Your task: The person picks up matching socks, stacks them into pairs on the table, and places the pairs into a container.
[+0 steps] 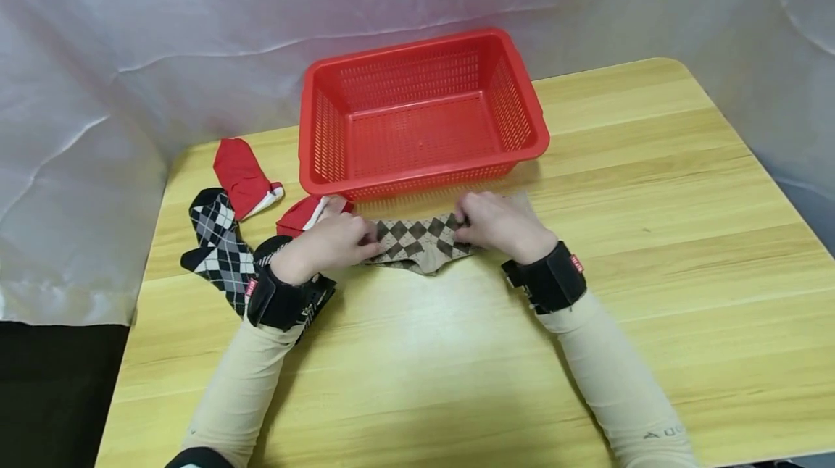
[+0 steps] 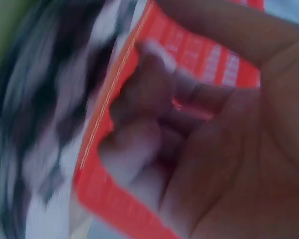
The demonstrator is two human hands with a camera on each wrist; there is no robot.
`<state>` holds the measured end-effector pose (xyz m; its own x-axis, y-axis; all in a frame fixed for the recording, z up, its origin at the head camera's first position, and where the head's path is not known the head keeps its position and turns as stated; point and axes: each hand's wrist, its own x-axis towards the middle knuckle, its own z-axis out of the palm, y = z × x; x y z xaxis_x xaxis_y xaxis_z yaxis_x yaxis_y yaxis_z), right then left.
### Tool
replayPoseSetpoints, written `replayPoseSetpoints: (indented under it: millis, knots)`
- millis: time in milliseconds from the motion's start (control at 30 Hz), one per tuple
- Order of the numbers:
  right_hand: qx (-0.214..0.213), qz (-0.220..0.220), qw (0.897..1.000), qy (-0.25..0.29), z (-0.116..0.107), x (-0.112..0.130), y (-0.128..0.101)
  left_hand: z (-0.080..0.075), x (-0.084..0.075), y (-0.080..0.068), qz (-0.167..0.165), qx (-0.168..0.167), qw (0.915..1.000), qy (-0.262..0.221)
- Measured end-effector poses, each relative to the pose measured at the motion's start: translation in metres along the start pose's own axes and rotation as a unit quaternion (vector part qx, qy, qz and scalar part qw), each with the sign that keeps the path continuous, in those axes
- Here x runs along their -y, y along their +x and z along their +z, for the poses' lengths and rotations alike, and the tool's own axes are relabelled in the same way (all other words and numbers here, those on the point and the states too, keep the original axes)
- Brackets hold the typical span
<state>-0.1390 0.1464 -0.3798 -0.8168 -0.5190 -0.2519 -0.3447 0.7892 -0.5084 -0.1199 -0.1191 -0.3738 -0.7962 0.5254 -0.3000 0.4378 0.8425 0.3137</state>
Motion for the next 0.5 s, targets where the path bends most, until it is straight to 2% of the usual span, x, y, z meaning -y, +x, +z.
replayPoseSetpoints:
  millis: [100,200,300,500]
  knots:
    - [0.020,-0.045,0.999,0.010,0.011,0.013,0.004,0.008,-0.010,0.007,0.063,-0.029,0.9973,-0.023]
    - [0.032,-0.065,0.997,0.008,0.020,0.019,0.007,0.015,-0.016,0.013,0.092,-0.050,0.9944,-0.011]
    - [0.034,-0.071,0.997,0.006,0.025,0.021,0.008,0.020,-0.017,0.016,0.100,-0.050,0.9936,0.013]
    - [0.034,-0.074,0.997,0.006,0.028,0.019,0.011,0.024,-0.014,0.018,0.116,-0.018,0.9927,0.028]
